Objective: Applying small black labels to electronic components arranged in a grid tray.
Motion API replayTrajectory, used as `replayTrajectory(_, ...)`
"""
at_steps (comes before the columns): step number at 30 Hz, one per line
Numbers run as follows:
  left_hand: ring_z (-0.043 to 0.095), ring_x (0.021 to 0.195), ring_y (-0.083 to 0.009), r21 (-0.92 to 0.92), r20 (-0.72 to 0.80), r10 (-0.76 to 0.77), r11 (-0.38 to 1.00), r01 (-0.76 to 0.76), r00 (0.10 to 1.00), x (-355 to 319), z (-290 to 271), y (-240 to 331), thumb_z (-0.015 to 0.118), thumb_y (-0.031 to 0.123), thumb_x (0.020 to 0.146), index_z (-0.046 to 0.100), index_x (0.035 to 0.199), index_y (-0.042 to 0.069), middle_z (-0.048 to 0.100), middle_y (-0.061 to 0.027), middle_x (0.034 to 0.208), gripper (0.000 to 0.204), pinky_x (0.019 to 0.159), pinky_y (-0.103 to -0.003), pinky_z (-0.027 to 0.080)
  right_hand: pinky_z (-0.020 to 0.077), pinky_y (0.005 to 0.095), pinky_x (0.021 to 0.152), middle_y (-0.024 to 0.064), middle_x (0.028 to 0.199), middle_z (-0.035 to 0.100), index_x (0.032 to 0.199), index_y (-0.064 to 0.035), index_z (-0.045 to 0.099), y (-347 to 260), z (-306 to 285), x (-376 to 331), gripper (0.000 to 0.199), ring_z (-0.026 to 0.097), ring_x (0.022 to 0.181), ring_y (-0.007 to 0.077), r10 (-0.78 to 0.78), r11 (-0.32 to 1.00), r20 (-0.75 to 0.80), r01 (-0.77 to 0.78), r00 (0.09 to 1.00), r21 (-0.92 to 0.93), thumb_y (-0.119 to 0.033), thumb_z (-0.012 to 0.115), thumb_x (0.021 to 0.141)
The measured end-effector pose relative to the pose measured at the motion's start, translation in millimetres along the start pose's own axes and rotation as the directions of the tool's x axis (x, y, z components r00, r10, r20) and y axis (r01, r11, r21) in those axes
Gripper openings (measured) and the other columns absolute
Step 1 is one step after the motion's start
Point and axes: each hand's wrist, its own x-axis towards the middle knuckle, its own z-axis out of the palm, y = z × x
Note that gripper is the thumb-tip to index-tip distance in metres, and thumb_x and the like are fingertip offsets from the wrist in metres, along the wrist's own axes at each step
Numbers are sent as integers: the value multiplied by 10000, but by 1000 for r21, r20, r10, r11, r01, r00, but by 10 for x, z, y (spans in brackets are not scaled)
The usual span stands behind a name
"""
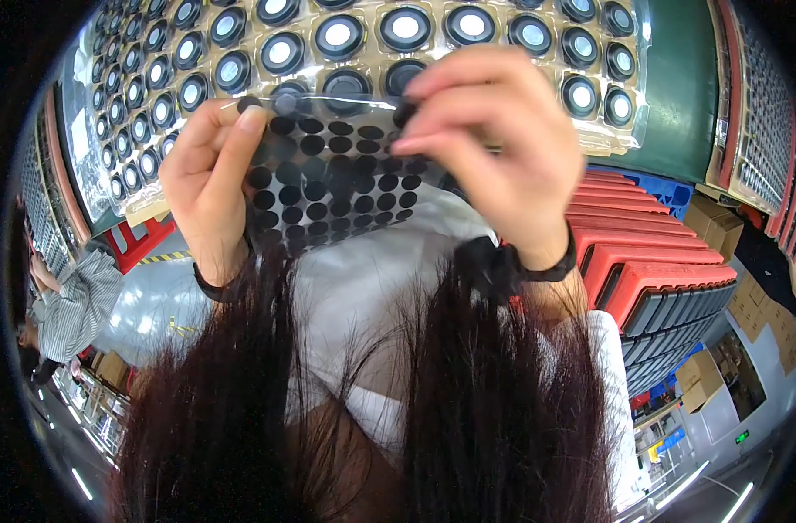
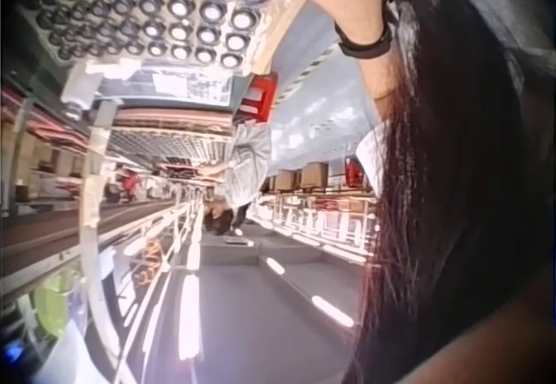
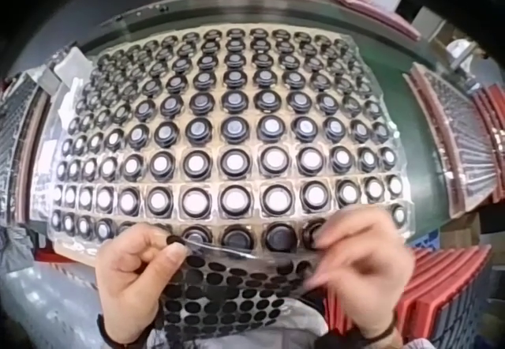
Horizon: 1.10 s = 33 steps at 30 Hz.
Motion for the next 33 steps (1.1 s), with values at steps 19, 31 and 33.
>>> replayTrajectory(19,380,511,16,-60,52,-37,997,40,998,-8,24,0,584,88,802,551,763,9,542,51,583,94,458,-141,266,390,257,673,14,775,578,689,-29,622,201,-290,-10,92,495,774,158,205,954,7,-198,979,-226,-31,682,619)
replayTrajectory(31,402,529,13,-90,41,-37,995,41,998,9,39,-13,589,82,799,552,773,5,545,45,595,89,472,-134,280,386,262,678,17,770,577,684,-40,618,246,-296,7,92,496,755,173,162,949,41,-145,986,-279,-53,684,621)
replayTrajectory(33,409,535,11,-83,57,-28,996,33,998,15,28,-13,573,71,805,551,799,4,555,37,622,71,477,-130,276,382,239,670,32,831,567,749,-15,603,241,-295,4,125,491,758,151,157,932,68,-125,985,-341,-8,663,640)
